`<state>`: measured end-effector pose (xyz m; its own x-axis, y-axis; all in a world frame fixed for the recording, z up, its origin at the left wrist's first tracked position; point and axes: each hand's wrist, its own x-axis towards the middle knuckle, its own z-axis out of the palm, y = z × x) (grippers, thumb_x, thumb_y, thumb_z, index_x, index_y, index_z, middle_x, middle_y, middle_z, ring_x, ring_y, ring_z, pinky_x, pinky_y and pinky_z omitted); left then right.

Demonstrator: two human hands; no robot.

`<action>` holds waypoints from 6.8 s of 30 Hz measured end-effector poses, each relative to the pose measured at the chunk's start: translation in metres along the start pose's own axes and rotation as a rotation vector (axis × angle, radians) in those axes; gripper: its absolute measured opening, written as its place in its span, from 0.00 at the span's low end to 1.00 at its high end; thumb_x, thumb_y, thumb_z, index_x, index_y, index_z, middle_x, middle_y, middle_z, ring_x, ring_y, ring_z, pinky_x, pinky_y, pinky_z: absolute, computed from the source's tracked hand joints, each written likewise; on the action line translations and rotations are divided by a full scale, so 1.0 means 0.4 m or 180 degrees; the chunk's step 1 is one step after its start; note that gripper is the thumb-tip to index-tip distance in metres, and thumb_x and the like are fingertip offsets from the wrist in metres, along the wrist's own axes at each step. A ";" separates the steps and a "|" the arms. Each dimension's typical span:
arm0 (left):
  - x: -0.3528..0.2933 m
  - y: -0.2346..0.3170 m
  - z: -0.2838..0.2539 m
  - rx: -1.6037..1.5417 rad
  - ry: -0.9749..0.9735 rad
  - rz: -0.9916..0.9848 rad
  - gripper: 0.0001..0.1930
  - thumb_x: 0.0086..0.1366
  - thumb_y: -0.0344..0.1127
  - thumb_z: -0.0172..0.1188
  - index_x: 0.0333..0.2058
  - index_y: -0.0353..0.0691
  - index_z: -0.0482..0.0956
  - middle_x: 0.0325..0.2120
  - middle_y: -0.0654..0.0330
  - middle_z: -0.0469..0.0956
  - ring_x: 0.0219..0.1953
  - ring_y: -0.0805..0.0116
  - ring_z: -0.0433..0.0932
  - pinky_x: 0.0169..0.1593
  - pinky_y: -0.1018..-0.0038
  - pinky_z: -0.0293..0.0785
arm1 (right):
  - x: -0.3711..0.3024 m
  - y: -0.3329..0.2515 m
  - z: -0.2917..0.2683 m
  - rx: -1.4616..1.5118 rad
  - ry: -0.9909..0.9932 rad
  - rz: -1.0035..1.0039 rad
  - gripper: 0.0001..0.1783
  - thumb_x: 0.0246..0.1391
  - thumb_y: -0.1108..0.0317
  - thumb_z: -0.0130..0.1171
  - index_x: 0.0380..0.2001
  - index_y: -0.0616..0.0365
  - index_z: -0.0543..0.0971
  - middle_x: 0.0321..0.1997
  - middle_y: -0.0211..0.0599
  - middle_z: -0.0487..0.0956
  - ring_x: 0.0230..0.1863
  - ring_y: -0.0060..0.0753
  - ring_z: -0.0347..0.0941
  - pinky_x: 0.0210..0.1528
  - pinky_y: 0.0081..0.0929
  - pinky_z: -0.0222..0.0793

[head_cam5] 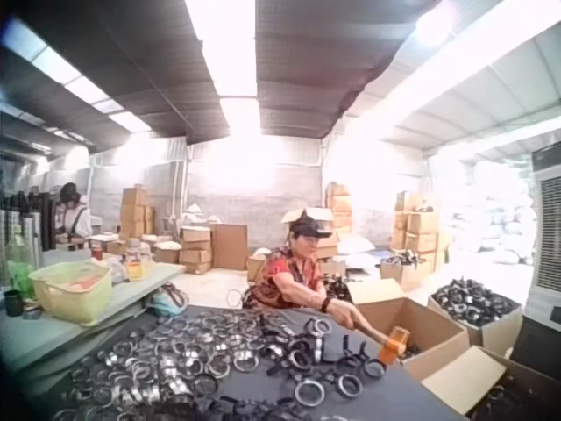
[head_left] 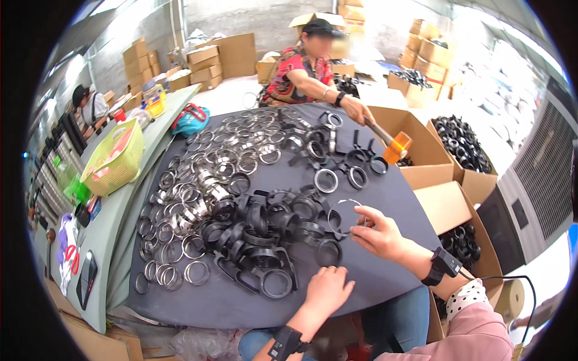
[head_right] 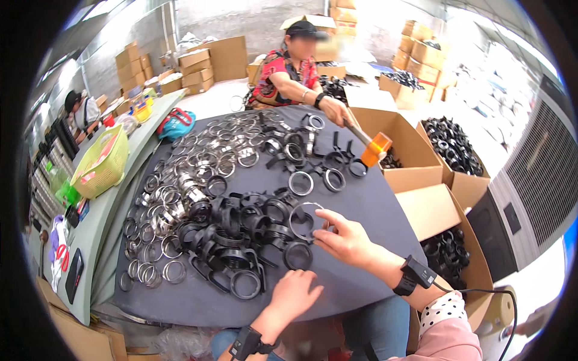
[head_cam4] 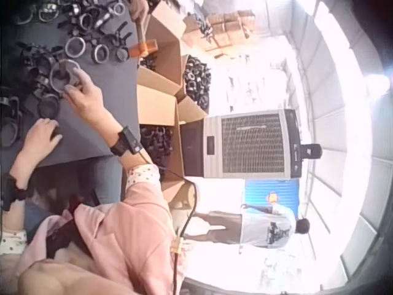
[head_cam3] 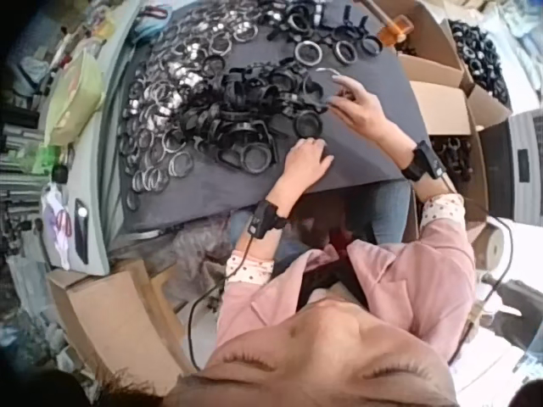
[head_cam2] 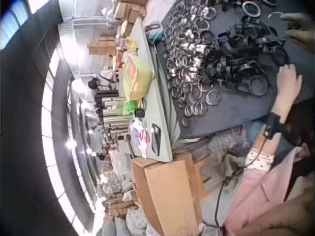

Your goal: The recorder is assembling circular metal rings into plastic holders at a workbench.

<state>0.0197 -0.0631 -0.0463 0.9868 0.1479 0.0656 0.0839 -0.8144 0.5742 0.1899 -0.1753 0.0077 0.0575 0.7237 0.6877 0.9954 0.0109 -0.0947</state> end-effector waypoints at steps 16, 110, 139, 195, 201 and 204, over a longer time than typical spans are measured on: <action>-0.017 -0.012 -0.009 -0.0169 0.0189 -0.0116 0.13 0.59 0.42 0.61 0.36 0.38 0.77 0.30 0.52 0.80 0.35 0.54 0.80 0.40 0.61 0.75 | -0.132 -0.064 -0.015 0.0207 -0.0604 0.1849 0.18 0.49 0.64 0.65 0.44 0.56 0.77 0.45 0.39 0.73 0.35 0.44 0.75 0.38 0.34 0.73; 0.020 -0.002 -0.041 -0.2141 -0.1603 -0.0923 0.13 0.53 0.35 0.65 0.34 0.34 0.78 0.20 0.64 0.76 0.20 0.77 0.72 0.24 0.77 0.69 | -0.224 -0.172 0.066 0.0875 -0.1040 0.1381 0.36 0.52 0.63 0.56 0.62 0.64 0.59 0.56 0.56 0.59 0.57 0.60 0.56 0.60 0.52 0.54; -0.007 -0.022 0.012 -0.1719 -0.0350 -0.0568 0.33 0.58 0.41 0.65 0.57 0.30 0.63 0.46 0.45 0.74 0.46 0.57 0.77 0.48 0.67 0.76 | 0.088 0.117 0.198 0.0248 -0.0364 0.1086 0.27 0.49 0.63 0.63 0.52 0.58 0.70 0.44 0.45 0.74 0.50 0.49 0.69 0.50 0.41 0.65; -0.027 0.108 -0.029 -0.1040 0.0737 0.1809 0.34 0.48 0.41 0.70 0.54 0.37 0.71 0.42 0.54 0.78 0.40 0.59 0.78 0.47 0.65 0.71 | -0.181 -0.199 -0.337 -0.0085 -0.0714 -0.0029 0.18 0.34 0.75 0.60 0.35 0.59 0.78 0.39 0.35 0.78 0.29 0.33 0.71 0.30 0.27 0.71; 0.010 0.023 0.031 0.0515 0.0942 0.0516 0.34 0.51 0.46 0.68 0.53 0.35 0.70 0.55 0.44 0.67 0.58 0.45 0.65 0.60 0.56 0.61 | -0.398 -0.221 -0.548 -0.0223 -0.1099 0.2423 0.16 0.33 0.75 0.59 0.33 0.64 0.80 0.32 0.46 0.79 0.35 0.50 0.75 0.39 0.38 0.73; 0.032 -0.020 0.069 0.0878 0.0702 0.0051 0.33 0.52 0.47 0.67 0.52 0.34 0.70 0.56 0.40 0.64 0.62 0.42 0.59 0.63 0.53 0.55 | -0.595 -0.251 -0.648 -0.0252 -0.2000 0.3503 0.16 0.33 0.70 0.60 0.31 0.63 0.82 0.31 0.51 0.80 0.35 0.51 0.77 0.40 0.37 0.73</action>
<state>0.0356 -0.0701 -0.0726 0.9372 0.2270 0.2649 0.1325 -0.9341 0.3316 0.0961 -0.5275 0.0400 0.8297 0.5259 -0.1874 0.4479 -0.8274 -0.3387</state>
